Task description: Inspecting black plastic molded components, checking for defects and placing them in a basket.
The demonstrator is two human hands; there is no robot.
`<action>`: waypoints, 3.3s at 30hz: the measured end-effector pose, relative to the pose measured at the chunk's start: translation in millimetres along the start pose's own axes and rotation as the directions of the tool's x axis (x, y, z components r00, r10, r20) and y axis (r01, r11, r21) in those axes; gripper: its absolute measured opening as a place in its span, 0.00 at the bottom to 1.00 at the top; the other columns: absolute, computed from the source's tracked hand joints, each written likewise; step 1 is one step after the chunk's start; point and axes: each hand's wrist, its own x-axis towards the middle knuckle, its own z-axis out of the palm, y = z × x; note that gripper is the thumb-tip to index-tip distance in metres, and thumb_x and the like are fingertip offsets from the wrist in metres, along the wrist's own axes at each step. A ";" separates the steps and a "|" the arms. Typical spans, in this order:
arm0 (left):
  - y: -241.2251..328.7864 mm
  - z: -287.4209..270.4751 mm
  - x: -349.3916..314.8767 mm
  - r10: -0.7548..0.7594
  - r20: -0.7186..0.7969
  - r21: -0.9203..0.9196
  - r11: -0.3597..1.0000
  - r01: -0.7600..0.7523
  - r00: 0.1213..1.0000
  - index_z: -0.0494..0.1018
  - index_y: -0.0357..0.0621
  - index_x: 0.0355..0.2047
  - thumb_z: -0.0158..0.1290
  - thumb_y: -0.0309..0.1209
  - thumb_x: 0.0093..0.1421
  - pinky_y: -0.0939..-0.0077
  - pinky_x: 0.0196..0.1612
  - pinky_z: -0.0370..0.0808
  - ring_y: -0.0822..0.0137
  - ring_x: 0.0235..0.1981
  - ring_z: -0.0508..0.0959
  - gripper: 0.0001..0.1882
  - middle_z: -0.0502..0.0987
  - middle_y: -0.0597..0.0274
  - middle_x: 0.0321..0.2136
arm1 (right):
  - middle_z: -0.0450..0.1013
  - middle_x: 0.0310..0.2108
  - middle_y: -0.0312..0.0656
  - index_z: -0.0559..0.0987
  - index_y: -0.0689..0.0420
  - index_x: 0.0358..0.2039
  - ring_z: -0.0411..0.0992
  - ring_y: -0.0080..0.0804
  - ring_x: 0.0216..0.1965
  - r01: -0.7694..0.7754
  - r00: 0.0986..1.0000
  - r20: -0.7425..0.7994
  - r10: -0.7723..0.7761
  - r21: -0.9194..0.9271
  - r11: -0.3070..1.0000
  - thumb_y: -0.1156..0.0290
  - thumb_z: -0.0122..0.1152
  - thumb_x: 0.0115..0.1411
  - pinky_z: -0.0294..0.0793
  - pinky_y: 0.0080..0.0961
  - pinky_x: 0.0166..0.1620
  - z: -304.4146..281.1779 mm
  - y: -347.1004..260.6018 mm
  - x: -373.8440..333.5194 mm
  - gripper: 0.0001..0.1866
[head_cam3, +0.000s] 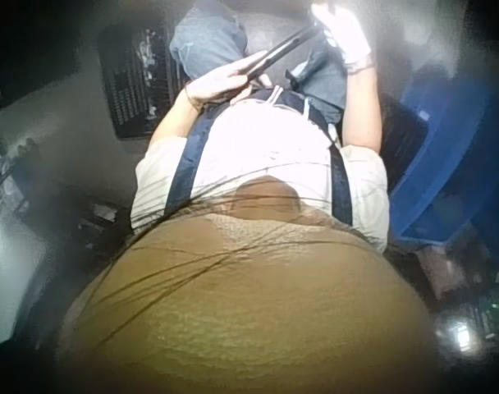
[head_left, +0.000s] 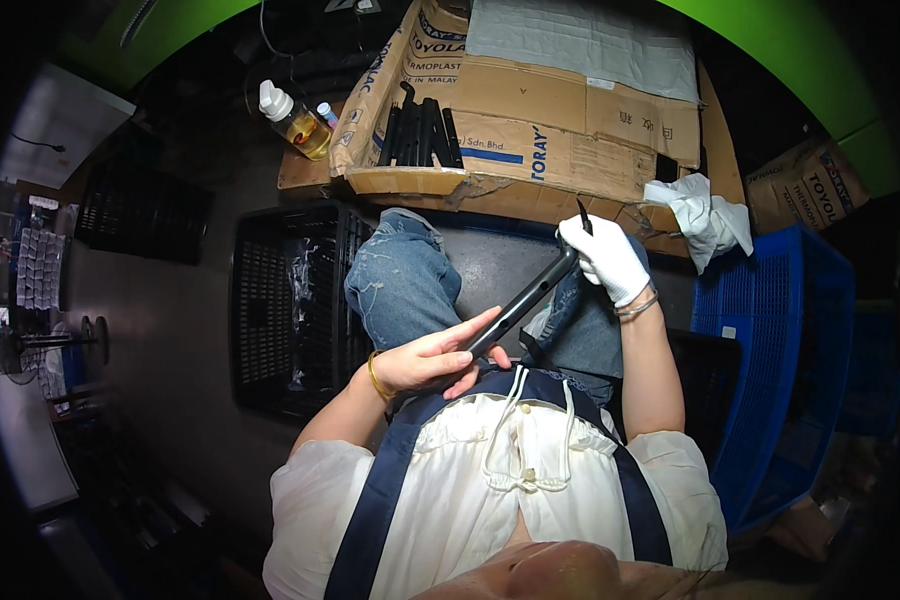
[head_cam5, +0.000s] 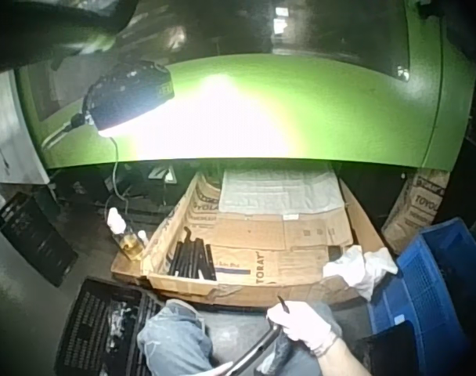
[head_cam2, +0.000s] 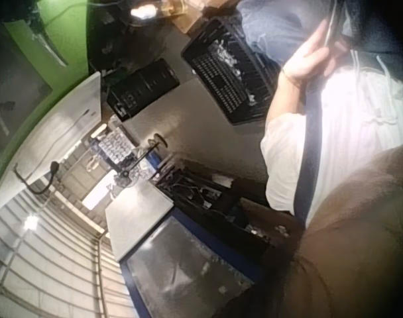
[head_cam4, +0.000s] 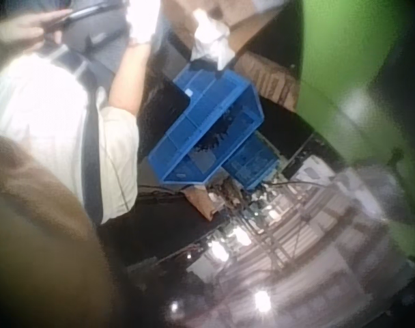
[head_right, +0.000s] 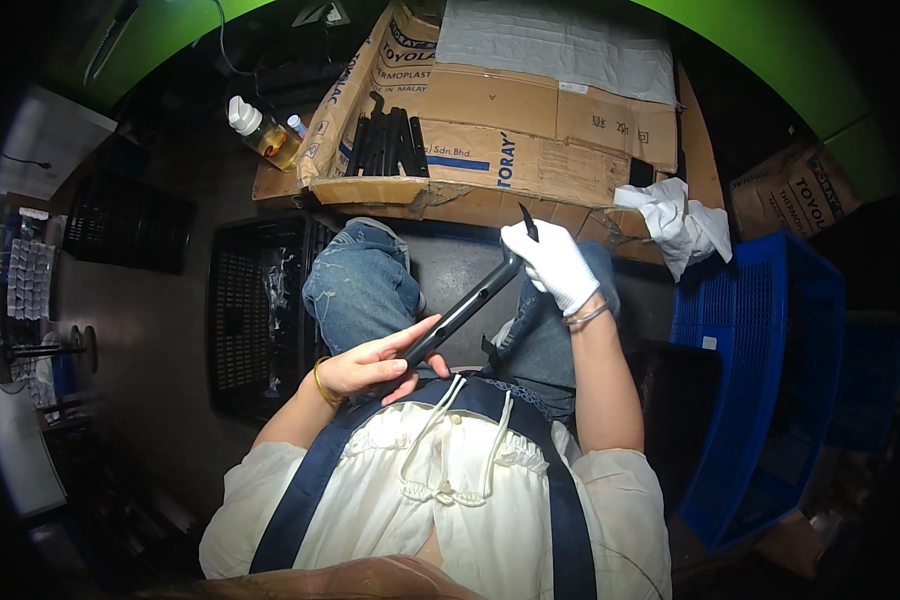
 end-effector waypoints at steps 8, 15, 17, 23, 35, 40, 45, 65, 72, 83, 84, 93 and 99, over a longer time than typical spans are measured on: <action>-3.7 -7.4 45.1 0.132 -0.205 0.079 0.990 -0.118 0.970 0.48 0.44 0.70 0.37 0.41 0.74 0.81 0.29 0.76 0.74 0.28 0.75 0.29 0.73 0.56 0.44 | 0.75 0.29 0.37 0.77 0.61 0.40 0.72 0.23 0.30 0.122 0.938 0.333 -0.096 -0.058 0.991 0.63 0.55 0.67 0.72 0.23 0.35 67.1 4.2 -37.5 0.13; -7.5 0.5 52.0 0.337 -0.451 0.516 0.854 -0.067 0.826 0.58 0.44 0.65 0.36 0.41 0.75 0.87 0.24 0.68 0.80 0.24 0.67 0.23 0.72 0.64 0.42 | 0.76 0.36 0.48 0.79 0.58 0.40 0.77 0.46 0.34 0.522 0.827 0.063 -0.559 -0.454 0.722 0.71 0.51 0.65 0.75 0.34 0.38 68.5 8.3 -64.9 0.09; -5.9 4.0 50.3 0.368 -0.460 0.542 0.837 -0.073 0.808 0.60 0.44 0.63 0.36 0.40 0.75 0.87 0.24 0.67 0.80 0.23 0.67 0.22 0.72 0.66 0.38 | 0.76 0.36 0.47 0.79 0.58 0.40 0.77 0.46 0.34 0.471 0.852 0.077 -0.518 -0.546 0.693 0.71 0.52 0.64 0.76 0.34 0.37 69.9 6.8 -71.6 0.09; 2.3 14.7 49.9 0.400 -0.465 0.642 0.767 -0.010 0.789 0.65 0.45 0.59 0.38 0.36 0.74 0.87 0.22 0.61 0.83 0.19 0.63 0.17 0.66 0.74 0.22 | 0.75 0.30 0.43 0.79 0.56 0.39 0.76 0.46 0.26 0.493 0.805 0.107 -0.584 -0.667 0.558 0.68 0.57 0.61 0.77 0.36 0.29 81.9 0.8 -73.9 0.08; -3.3 5.6 50.1 0.437 -0.430 0.719 0.695 0.007 0.791 0.67 0.42 0.54 0.40 0.33 0.73 0.86 0.22 0.59 0.84 0.18 0.61 0.14 0.64 0.76 0.20 | 0.75 0.30 0.42 0.77 0.54 0.39 0.77 0.41 0.25 0.559 0.695 0.267 -0.668 -0.785 0.268 0.65 0.56 0.60 0.77 0.33 0.27 79.2 -1.1 -76.0 0.10; -3.2 7.2 46.1 0.486 -0.378 0.794 0.608 0.005 0.788 0.67 0.43 0.53 0.41 0.33 0.73 0.87 0.22 0.59 0.84 0.19 0.61 0.13 0.65 0.75 0.22 | 0.75 0.25 0.42 0.76 0.52 0.33 0.77 0.40 0.25 0.376 0.817 0.247 -0.520 -0.913 0.156 0.64 0.55 0.63 0.78 0.35 0.26 62.9 -1.1 -58.1 0.07; 3.3 9.1 44.5 0.400 -0.397 0.633 0.771 -0.069 0.826 0.66 0.42 0.55 0.39 0.33 0.73 0.88 0.22 0.59 0.84 0.19 0.61 0.14 0.66 0.72 0.28 | 0.78 0.33 0.50 0.77 0.58 0.37 0.78 0.51 0.33 0.378 0.870 -0.020 -0.493 -0.614 0.693 0.67 0.55 0.65 0.77 0.38 0.34 51.3 -3.1 -54.5 0.09; 0.2 -10.0 73.6 0.546 -0.302 0.224 0.837 -0.499 0.782 0.68 0.40 0.46 0.46 0.38 0.69 0.77 0.52 0.63 0.73 0.43 0.68 0.14 0.69 0.64 0.40 | 0.78 0.39 0.50 0.78 0.59 0.46 0.79 0.48 0.39 0.585 0.793 0.125 -0.597 -0.432 0.687 0.70 0.61 0.61 0.78 0.33 0.43 79.4 -25.1 -61.0 0.14; -8.2 -20.5 71.4 0.813 -0.165 0.673 0.507 -0.538 0.559 0.69 0.37 0.36 0.47 0.41 0.66 0.74 0.46 0.67 0.68 0.37 0.69 0.17 0.67 0.58 0.36 | 0.75 0.29 0.50 0.75 0.59 0.38 0.77 0.50 0.29 0.501 0.832 0.047 -0.553 -0.494 0.711 0.70 0.53 0.65 0.75 0.37 0.30 99.6 -14.9 -80.8 0.06; -12.5 -25.0 69.1 0.854 -0.138 0.802 0.394 -0.449 0.501 0.69 0.37 0.35 0.49 0.39 0.63 0.74 0.43 0.67 0.66 0.36 0.69 0.15 0.68 0.57 0.34 | 0.74 0.26 0.47 0.74 0.57 0.38 0.76 0.47 0.26 0.572 0.770 0.153 -0.620 -0.596 0.563 0.69 0.54 0.64 0.75 0.37 0.27 100.1 -10.2 -77.7 0.06; -12.6 -24.8 69.6 0.854 -0.151 0.800 0.401 -0.446 0.497 0.69 0.37 0.35 0.50 0.39 0.63 0.74 0.43 0.68 0.66 0.36 0.69 0.14 0.68 0.57 0.34 | 0.74 0.26 0.47 0.74 0.57 0.38 0.76 0.47 0.26 0.558 0.786 0.152 -0.599 -0.591 0.582 0.69 0.54 0.64 0.75 0.37 0.27 100.2 -9.8 -78.3 0.06; -5.1 -11.4 62.3 0.909 -0.020 0.886 0.209 -0.414 0.417 0.71 0.39 0.30 0.51 0.42 0.62 0.71 0.40 0.69 0.63 0.33 0.70 0.16 0.69 0.58 0.29 | 0.74 0.32 0.49 0.75 0.61 0.35 0.76 0.49 0.30 0.423 0.852 0.181 -0.492 -0.791 0.442 0.72 0.52 0.64 0.75 0.36 0.32 83.6 -2.5 -61.7 0.06; -6.2 -18.2 73.5 0.941 -0.129 0.814 0.281 -0.509 0.313 0.69 0.39 0.31 0.45 0.45 0.64 0.70 0.42 0.67 0.62 0.35 0.70 0.19 0.69 0.55 0.30 | 0.73 0.35 0.40 0.75 0.61 0.38 0.72 0.25 0.28 0.348 0.922 -0.054 -0.383 -0.315 0.883 0.72 0.49 0.68 0.72 0.23 0.34 85.6 3.9 -61.4 0.08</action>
